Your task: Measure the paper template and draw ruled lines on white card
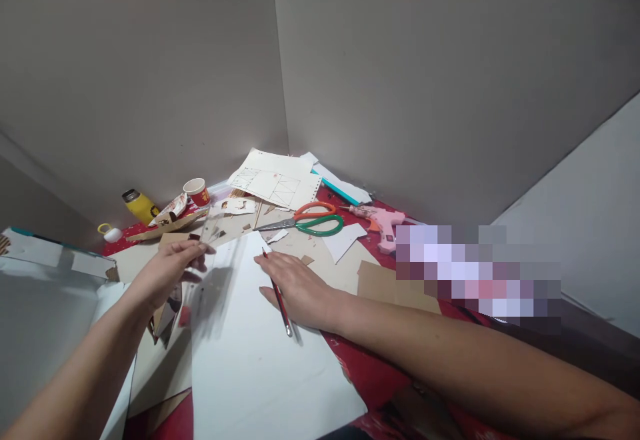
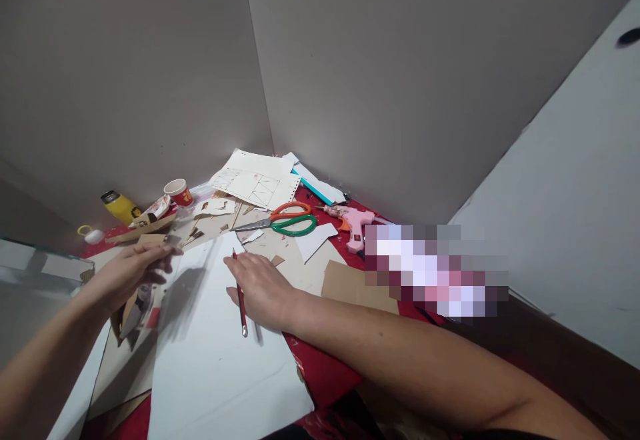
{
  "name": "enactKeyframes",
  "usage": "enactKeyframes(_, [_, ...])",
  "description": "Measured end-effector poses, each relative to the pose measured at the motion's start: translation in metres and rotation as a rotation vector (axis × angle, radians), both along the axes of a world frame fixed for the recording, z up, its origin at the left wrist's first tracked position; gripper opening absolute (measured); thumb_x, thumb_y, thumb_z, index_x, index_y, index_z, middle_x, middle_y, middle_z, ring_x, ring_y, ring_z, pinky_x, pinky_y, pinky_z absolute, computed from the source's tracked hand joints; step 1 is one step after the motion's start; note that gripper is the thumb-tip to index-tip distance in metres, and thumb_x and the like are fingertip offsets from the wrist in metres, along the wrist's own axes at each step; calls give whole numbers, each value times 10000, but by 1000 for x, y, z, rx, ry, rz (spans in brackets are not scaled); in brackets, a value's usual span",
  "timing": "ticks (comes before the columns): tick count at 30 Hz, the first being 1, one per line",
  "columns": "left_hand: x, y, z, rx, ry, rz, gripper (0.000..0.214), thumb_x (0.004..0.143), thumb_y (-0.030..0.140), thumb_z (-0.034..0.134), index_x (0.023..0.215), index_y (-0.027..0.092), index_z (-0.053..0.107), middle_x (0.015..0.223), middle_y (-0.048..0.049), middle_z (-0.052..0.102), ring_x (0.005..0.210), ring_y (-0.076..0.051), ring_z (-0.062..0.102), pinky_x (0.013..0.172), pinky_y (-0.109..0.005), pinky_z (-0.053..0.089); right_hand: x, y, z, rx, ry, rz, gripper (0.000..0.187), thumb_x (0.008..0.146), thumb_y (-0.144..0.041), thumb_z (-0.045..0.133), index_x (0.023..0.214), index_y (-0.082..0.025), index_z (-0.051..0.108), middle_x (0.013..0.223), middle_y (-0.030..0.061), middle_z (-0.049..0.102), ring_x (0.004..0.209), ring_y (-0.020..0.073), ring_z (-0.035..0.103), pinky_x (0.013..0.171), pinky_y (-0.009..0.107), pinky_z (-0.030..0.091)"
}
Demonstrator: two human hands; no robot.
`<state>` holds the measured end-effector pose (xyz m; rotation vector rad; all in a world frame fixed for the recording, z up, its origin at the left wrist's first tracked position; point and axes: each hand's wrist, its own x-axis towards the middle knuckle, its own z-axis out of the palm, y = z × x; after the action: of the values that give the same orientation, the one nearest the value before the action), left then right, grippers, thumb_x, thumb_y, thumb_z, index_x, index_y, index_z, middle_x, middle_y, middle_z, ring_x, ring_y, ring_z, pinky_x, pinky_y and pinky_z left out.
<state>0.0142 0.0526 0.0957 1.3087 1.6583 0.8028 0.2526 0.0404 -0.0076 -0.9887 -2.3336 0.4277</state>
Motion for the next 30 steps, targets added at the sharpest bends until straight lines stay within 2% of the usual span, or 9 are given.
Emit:
enactKeyframes(4, [9,25,0,99,-179,113,306,590,357,829,743,128,697,617,15,571,501,-57,467,422,-136,352,2,2,5,-39,57,-56,456,904,-212,592,1332,-57,554,1232,202,654,1173,317,595,983,466,490])
enactKeyframes(8, [19,42,-5,109,-340,172,197,616,186,818,737,128,673,608,18,597,473,-56,505,410,-134,389,2,4,8,-112,217,-117,417,908,-234,567,1296,-81,578,1165,187,688,1108,310,634,949,473,497])
enactKeyframes(11, [27,49,-11,92,-427,204,136,698,87,741,678,134,615,583,15,597,486,-74,564,427,-143,453,4,6,13,-313,479,-164,368,926,-327,551,1240,-141,596,1081,134,710,994,265,674,890,432,520])
enactKeyframes(15, [39,56,-20,38,-510,228,130,824,47,623,714,116,617,601,-17,633,490,-78,602,463,-158,520,10,12,24,-644,855,-205,361,913,-437,575,1176,-189,589,946,67,715,845,189,690,734,314,554])
enactKeyframes(19, [53,63,-30,0,-577,207,137,871,33,585,764,108,628,626,-21,654,505,-70,620,507,-155,550,12,22,30,-902,1109,-286,286,838,-387,681,1052,-201,643,756,18,707,638,128,680,553,213,531])
enactKeyframes(23, [65,73,-36,-37,-631,158,119,865,39,613,770,109,624,639,-6,656,519,-84,638,496,-163,550,11,32,30,-928,1249,-323,214,757,-278,739,929,-168,677,633,2,677,523,104,634,463,183,508])
enactKeyframes(30, [72,102,-35,-68,-716,182,84,864,167,666,799,124,634,703,-61,693,529,-122,660,509,-209,575,13,42,25,-848,1373,-397,249,707,-270,744,914,-170,648,671,-7,676,528,101,615,416,177,483])
